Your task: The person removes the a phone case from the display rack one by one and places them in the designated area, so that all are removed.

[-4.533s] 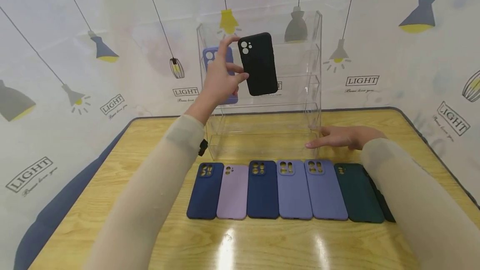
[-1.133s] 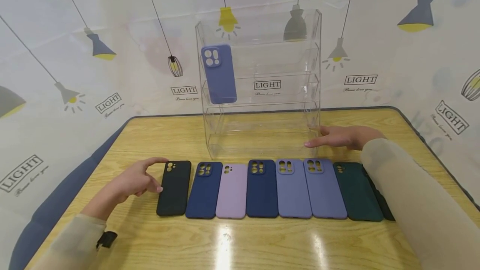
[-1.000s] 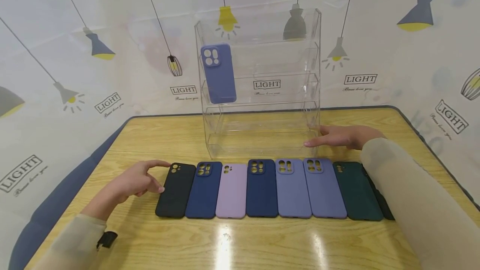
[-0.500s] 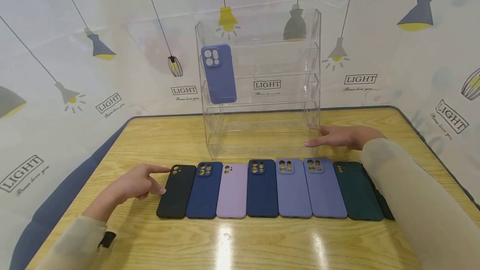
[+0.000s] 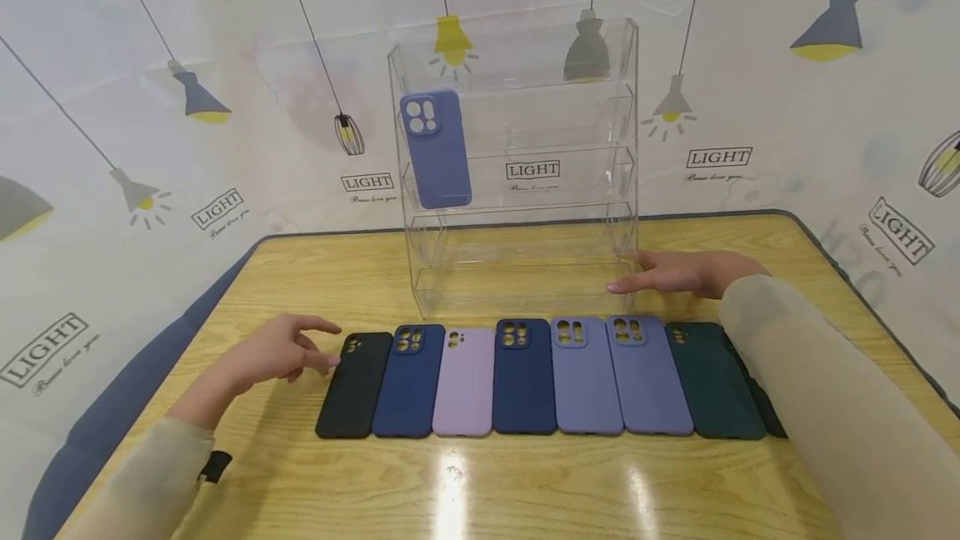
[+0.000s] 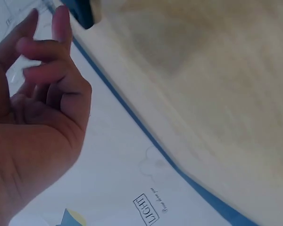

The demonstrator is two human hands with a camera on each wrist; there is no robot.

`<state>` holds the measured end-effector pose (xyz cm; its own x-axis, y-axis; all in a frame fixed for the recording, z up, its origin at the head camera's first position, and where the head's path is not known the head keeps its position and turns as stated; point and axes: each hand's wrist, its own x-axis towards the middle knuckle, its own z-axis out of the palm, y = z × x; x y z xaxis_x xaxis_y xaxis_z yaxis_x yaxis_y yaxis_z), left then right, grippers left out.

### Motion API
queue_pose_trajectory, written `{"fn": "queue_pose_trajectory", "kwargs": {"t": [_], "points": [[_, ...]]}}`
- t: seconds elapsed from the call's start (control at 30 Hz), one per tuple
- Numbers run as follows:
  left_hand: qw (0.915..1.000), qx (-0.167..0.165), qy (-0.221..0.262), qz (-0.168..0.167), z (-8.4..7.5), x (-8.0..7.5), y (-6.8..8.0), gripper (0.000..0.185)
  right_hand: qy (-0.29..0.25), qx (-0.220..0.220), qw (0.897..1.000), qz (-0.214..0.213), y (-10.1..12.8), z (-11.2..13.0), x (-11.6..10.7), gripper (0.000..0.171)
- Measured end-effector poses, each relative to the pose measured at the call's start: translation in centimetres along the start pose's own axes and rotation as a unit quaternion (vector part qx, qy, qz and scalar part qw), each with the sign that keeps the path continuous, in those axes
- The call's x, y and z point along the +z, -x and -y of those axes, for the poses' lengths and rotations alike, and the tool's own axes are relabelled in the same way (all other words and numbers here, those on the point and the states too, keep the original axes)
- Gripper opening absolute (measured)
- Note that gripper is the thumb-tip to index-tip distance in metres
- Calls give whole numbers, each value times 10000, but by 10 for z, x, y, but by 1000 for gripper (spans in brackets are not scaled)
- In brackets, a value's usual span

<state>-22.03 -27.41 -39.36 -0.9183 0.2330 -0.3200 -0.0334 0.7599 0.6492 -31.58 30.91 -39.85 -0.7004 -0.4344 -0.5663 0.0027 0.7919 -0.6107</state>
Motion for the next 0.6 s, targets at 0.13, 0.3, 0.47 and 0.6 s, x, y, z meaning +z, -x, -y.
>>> {"fn": "queue_pose_trajectory", "kwargs": {"t": [0.13,0.3,0.47,0.6], "points": [[9981,490,-225,-312,-15,-18,-11,60,3,-28,10000,11,0,1,-1,105],[9923,968,-478,-608,-47,-33,-29,63,-44,-41,10000,41,0,2,-1,104],[9877,1257,-423,-829,-85,-39,-49,62,-79,-64,9999,74,0,0,-1,102],[9843,1382,-303,-1051,-113,-44,-60,62,-88,-55,9999,103,-1,-2,-1,102]]}}
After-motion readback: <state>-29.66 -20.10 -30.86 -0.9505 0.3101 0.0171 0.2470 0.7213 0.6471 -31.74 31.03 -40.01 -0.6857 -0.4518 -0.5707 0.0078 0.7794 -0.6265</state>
